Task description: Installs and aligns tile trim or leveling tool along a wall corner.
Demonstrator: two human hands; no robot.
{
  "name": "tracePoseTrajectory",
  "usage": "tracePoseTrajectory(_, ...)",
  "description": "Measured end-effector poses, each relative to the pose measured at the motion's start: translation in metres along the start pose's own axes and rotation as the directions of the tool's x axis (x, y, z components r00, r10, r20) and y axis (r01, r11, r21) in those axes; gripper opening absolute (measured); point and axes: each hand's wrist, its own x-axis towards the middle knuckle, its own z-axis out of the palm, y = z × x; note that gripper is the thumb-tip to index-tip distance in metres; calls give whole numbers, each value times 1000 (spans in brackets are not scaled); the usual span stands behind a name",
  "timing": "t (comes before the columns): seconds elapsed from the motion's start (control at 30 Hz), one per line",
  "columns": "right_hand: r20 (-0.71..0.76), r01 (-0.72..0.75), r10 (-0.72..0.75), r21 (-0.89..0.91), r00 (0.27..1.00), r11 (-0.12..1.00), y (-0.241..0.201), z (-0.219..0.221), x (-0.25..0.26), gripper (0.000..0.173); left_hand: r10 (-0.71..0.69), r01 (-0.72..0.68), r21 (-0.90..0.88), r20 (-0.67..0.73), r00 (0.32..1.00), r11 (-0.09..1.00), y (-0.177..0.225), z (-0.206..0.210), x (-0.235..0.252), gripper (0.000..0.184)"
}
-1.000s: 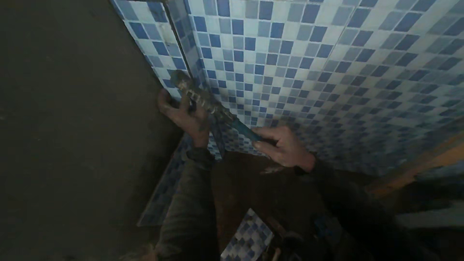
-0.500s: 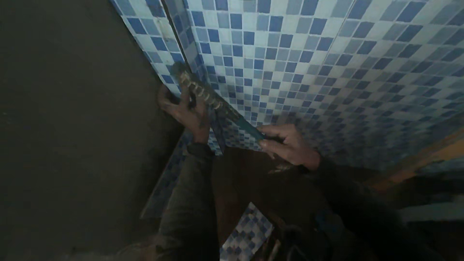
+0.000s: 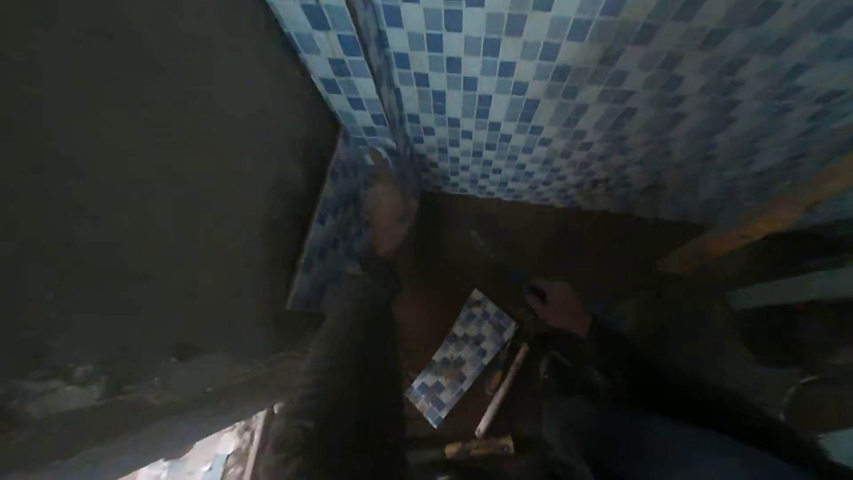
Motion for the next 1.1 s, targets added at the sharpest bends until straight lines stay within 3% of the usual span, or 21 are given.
tracePoseTrajectory(0.07,11,-83,84,-85,996,993,4,19,-6,49,-62,67,-63,77,995,996,8,10,7,87)
tracePoseTrajectory(0.13,8,-129,131,-101,991,986,7,35,-10,50,-41,47,-202,34,999,978,15,21,19,90)
tracePoseTrajectory(0.33,6,-224,229,-182,973,957,5,53,-12,57,-70,70,-400,16,997,914,42,25,37,85)
tracePoseTrajectory(0.6,1,-259,267,-239,964,936,-6,56,-10,58,167,-140,-225,109,980,964,18,41,15,79)
tracePoseTrajectory(0.73,-17,-229,232,-230,973,946,-6,61,-10,59,126,-110,-87,211,969,990,-1,53,-11,84)
tracePoseTrajectory(0.8,-33,-232,231,-222,973,947,-6,58,-10,59,107,-100,-55,145,984,993,-15,55,-11,81)
tracePoseTrajectory(0.9,-20,-255,257,-221,966,941,-8,43,-10,56,182,-181,17,-72,981,983,-27,47,4,73)
tracePoseTrajectory(0.97,0,-237,243,-238,970,942,-5,31,-7,53,182,-191,-28,-185,966,981,-22,31,16,70)
tracePoseTrajectory(1.1,-12,-219,225,-282,974,934,14,9,11,47,136,-171,-166,-205,969,971,-7,6,36,68)
